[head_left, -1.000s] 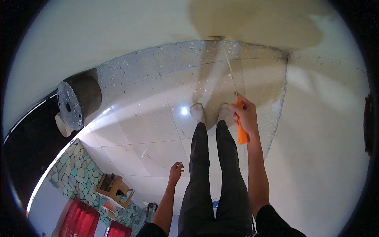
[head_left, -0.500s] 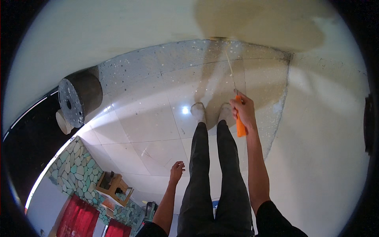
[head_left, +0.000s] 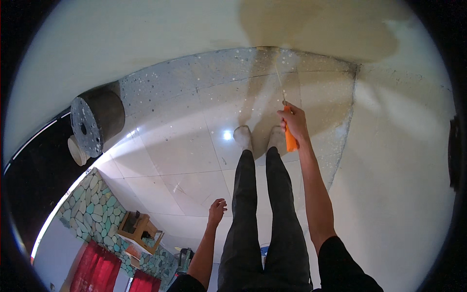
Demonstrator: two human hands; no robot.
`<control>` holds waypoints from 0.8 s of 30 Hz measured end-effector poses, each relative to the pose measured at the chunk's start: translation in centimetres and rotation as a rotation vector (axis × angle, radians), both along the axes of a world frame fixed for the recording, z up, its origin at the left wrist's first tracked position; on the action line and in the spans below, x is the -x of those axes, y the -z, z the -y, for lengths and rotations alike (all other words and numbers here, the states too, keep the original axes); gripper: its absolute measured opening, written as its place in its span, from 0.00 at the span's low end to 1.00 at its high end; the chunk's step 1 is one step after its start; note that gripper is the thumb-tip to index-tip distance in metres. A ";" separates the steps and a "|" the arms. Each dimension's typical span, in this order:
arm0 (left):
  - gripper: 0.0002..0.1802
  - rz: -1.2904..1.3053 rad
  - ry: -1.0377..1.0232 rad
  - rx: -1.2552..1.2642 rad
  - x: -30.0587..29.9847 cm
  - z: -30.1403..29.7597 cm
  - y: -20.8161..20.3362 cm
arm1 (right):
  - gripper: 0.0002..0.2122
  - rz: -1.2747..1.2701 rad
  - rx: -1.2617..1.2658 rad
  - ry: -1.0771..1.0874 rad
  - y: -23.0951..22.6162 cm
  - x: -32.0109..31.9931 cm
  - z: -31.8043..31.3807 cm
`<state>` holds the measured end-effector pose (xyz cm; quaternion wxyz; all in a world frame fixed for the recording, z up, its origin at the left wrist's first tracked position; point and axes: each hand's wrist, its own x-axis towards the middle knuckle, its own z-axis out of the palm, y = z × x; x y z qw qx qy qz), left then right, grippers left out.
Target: Painting a wall using a paint roller.
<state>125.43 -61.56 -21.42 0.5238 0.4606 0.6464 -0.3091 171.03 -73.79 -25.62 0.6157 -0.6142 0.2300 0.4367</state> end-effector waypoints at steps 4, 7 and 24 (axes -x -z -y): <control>0.18 0.016 0.010 0.002 -0.2 -0.3 0.2 | 0.08 0.028 0.019 0.026 -4.3 1.2 0.5; 0.18 0.029 0.018 0.004 -1.0 -0.3 0.3 | 0.11 0.022 0.040 -0.009 -3.8 1.2 1.1; 0.18 0.043 0.049 0.023 -2.4 -0.5 0.7 | 0.10 -0.023 0.015 0.009 0.1 -2.2 2.6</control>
